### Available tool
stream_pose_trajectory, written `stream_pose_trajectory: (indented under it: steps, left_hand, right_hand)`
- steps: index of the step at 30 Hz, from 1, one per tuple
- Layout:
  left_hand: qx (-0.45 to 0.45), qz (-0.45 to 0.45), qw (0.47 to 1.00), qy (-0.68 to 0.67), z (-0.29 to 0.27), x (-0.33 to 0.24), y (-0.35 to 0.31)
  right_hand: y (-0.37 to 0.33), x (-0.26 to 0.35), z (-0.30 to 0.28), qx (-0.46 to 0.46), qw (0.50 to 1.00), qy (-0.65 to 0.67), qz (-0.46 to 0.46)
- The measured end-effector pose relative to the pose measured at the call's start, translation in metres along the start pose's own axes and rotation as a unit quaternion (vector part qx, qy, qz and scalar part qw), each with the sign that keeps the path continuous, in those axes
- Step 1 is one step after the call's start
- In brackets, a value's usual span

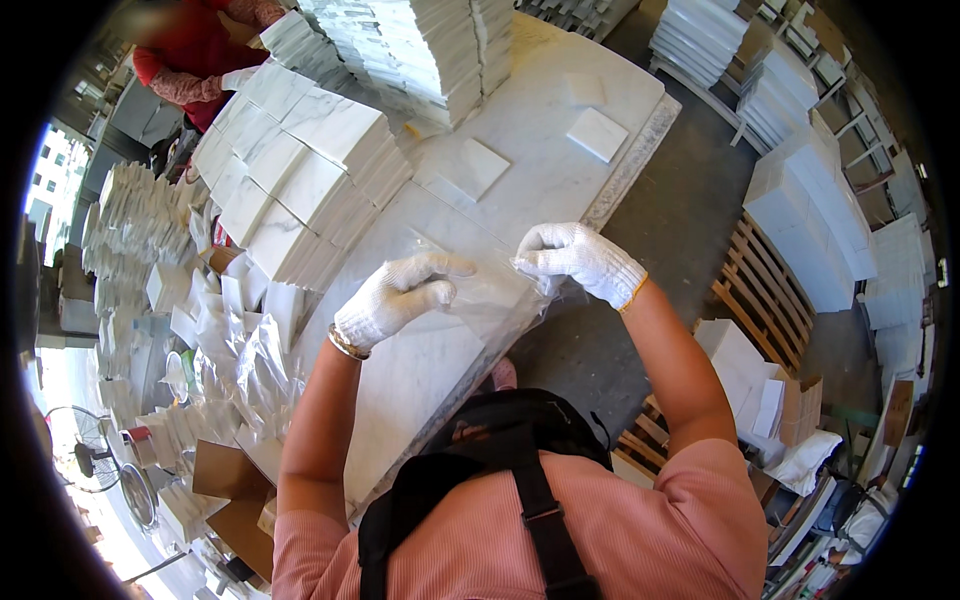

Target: The person repeatedly picks up white rectangular blocks, wraps each one in a clear plastic bag, and places the wrapped blocks into a cardboard box. The process is repeated continuously with multiple blocks.

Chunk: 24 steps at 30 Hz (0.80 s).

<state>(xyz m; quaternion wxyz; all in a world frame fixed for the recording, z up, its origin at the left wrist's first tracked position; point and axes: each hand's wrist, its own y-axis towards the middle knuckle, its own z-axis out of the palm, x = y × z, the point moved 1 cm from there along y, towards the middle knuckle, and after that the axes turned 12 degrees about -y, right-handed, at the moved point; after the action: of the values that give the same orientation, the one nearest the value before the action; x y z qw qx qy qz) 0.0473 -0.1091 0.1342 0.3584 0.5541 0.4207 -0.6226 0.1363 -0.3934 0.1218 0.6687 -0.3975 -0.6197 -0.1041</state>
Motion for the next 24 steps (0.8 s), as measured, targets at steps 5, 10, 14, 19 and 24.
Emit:
stream_pose_trajectory:
  steps: [5, 10, 14, 19, 24]
  left_hand:
    - [0.017, 0.079, 0.962, 0.260, 0.000, 0.012, -0.008]
    - [0.007, 0.037, 0.932, 0.362, -0.010, 0.035, -0.013]
    - [-0.032, 0.017, 0.918, 0.395, -0.029, 0.051, -0.025]
    - [-0.119, -0.108, 0.854, 0.495, -0.062, 0.054, -0.044]
    - [-0.397, 0.092, 0.808, 0.425, -0.050, 0.046, -0.063]
  right_hand:
    - [-0.039, 0.051, -0.001, -0.199, 0.976, -0.052, -0.073]
    - [-0.101, 0.081, -0.041, -0.386, 0.894, -0.154, -0.169]
    - [-0.136, 0.084, -0.076, -0.468, 0.832, -0.190, -0.230]
    - [-0.137, 0.076, -0.081, -0.469, 0.844, -0.174, -0.191]
    - [-0.089, 0.057, -0.047, -0.408, 0.902, -0.074, -0.125]
